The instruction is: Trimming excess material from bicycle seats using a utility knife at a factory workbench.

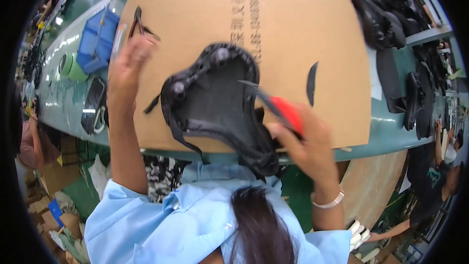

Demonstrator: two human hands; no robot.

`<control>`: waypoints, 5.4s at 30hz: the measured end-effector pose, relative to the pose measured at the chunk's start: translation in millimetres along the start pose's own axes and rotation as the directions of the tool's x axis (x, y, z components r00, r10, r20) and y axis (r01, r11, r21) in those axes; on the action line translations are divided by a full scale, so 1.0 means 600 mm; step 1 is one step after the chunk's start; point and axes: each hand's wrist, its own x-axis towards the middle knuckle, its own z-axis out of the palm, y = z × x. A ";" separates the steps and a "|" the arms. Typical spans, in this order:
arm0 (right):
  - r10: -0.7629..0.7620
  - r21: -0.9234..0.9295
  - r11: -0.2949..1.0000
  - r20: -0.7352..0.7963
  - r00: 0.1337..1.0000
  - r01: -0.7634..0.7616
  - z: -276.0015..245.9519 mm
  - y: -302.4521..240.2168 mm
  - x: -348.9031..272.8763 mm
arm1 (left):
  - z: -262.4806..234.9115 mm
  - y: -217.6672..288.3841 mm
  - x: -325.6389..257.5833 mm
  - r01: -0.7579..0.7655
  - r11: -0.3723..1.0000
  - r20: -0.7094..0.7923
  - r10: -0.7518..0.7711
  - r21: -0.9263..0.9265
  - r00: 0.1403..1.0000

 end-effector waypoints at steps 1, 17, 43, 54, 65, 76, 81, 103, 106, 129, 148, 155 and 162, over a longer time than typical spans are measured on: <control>-0.124 0.037 0.992 0.027 0.992 0.123 0.038 0.001 0.034 | -0.018 -0.036 0.021 0.194 0.958 0.397 -0.266 0.212 0.878; 0.355 0.466 0.885 -0.706 0.613 0.025 -0.380 0.358 0.281 | 0.116 -0.141 0.372 0.430 0.789 0.135 -0.415 -0.439 0.900; 0.070 0.231 0.967 0.154 0.986 -0.105 -0.150 0.127 0.310 | 0.395 -0.085 0.087 0.577 0.815 0.385 -0.517 -0.052 0.765; 0.158 -0.275 0.477 -0.907 0.389 -0.835 -0.649 0.486 -0.015 | 0.313 -0.055 0.090 0.313 0.937 0.458 -0.349 0.154 0.818; 0.326 0.170 0.922 -0.825 0.462 -0.346 -0.603 0.429 0.047 | 0.271 -0.051 0.056 0.044 0.948 0.578 -0.229 0.317 0.783; -0.218 -0.553 0.832 -0.402 0.889 -0.046 -0.211 0.141 0.082 | 0.055 -0.004 -0.024 -0.143 0.883 0.519 -0.126 0.447 0.846; -0.113 -0.216 0.976 -0.415 0.903 0.023 -0.075 0.057 0.033 | 0.129 0.051 -0.106 -0.358 0.794 0.498 0.080 0.492 0.863; -0.136 -0.282 0.943 0.154 0.979 0.175 -0.008 0.018 -0.061 | 0.132 0.017 -0.139 0.161 0.971 0.482 -0.228 0.177 0.846; -0.012 -0.313 0.946 0.230 0.973 0.085 -0.031 0.000 -0.072 | 0.123 0.014 -0.125 0.177 0.984 0.601 -0.148 0.012 0.786; -0.249 -0.493 0.844 -0.012 0.969 0.210 0.038 -0.005 -0.122 | 0.073 0.003 -0.072 -0.603 0.793 0.908 0.186 0.087 0.376; 0.314 0.317 0.915 -0.172 0.934 -0.249 -0.012 -0.035 -0.102 | 0.150 0.004 -0.086 -0.685 0.692 0.840 0.218 0.226 0.497; 0.526 0.550 0.678 0.101 0.844 -0.488 0.066 -0.051 -0.084 | 0.182 -0.008 -0.031 -0.133 0.967 0.897 -0.145 0.218 0.418; 0.437 0.323 0.802 0.257 0.862 -0.503 0.055 -0.084 -0.092 | 0.179 -0.015 -0.019 0.531 0.845 0.849 -0.318 0.053 0.422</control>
